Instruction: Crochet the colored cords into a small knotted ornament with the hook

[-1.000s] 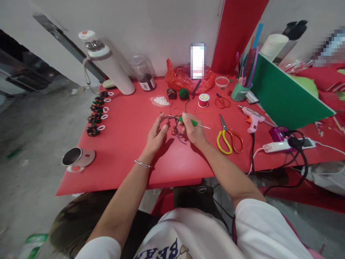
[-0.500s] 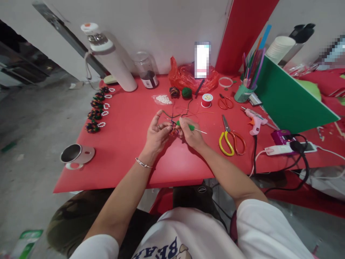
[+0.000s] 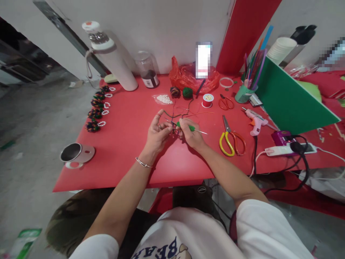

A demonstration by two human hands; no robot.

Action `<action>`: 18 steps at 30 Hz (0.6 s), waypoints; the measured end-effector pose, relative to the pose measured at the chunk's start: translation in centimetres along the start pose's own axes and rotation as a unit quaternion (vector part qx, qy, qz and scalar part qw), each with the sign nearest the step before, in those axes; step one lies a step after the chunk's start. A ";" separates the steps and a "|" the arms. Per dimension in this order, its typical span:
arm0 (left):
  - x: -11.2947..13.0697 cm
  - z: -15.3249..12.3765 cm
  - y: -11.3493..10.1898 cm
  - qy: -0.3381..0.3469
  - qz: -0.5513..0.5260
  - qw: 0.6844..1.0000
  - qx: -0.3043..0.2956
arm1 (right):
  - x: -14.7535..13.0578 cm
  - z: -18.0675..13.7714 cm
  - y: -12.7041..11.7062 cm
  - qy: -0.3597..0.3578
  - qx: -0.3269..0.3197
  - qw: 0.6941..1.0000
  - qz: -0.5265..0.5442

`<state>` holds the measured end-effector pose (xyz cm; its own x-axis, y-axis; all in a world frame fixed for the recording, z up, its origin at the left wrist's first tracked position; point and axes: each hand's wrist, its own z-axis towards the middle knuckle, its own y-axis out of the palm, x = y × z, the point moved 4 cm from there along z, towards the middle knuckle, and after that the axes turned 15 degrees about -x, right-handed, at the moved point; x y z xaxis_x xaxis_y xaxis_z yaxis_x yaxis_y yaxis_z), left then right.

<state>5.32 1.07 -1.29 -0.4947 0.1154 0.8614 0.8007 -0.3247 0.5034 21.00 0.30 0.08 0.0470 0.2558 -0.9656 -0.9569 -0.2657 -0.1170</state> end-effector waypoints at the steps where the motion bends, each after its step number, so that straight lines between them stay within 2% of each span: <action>1: 0.0 0.0 0.0 0.000 0.004 1.000 -0.001 | 0.0 0.0 0.0 -0.001 0.002 1.000 0.000; 18: 0.4 0.0 0.1 0.005 0.014 1.000 -0.002 | 0.4 0.0 -0.1 0.008 0.003 1.000 -0.005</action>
<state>5.21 1.10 -0.94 -0.4748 0.0968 0.8748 0.8133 -0.3317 0.4781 21.10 0.46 -0.28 0.0620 0.2429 -0.9681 -0.9581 -0.2573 -0.1259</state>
